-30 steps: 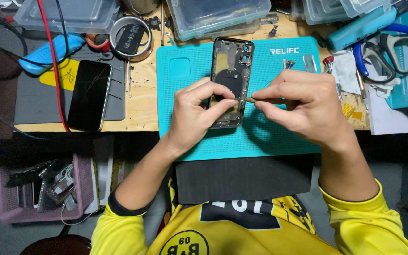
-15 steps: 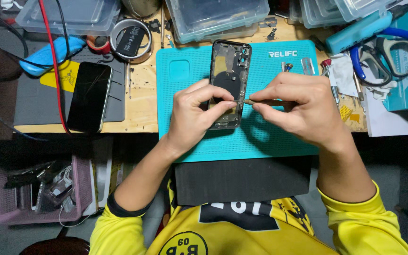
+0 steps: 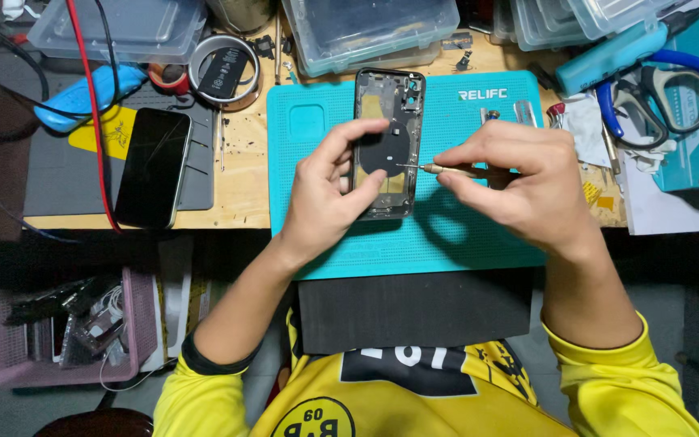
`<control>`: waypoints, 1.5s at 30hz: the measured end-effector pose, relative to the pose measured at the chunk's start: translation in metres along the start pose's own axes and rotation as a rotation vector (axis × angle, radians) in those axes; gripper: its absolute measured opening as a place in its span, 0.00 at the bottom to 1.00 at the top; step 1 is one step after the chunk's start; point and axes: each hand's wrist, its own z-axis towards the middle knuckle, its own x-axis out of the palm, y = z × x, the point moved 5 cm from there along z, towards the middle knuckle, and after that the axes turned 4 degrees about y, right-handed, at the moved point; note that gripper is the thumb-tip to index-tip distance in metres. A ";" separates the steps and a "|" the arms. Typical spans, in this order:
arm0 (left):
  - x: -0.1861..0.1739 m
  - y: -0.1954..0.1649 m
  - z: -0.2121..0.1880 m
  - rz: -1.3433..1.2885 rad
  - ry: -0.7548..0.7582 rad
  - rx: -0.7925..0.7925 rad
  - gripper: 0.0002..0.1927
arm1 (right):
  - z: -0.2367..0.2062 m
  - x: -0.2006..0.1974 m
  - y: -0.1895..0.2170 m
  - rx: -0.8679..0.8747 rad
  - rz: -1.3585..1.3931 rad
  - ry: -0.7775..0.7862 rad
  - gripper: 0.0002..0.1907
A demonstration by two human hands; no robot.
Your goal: The person disassembles a smartphone at a repair bench. They hold the phone frame, use a screwdriver to remove screws, pry at internal components with a small tool, peel adhesive and parts from the back housing, and place removed screws and parts on the mat before reaching for a storage container.
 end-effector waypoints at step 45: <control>0.000 0.004 0.000 -0.491 0.172 0.034 0.43 | 0.012 0.026 0.038 -0.264 -0.370 -0.048 0.11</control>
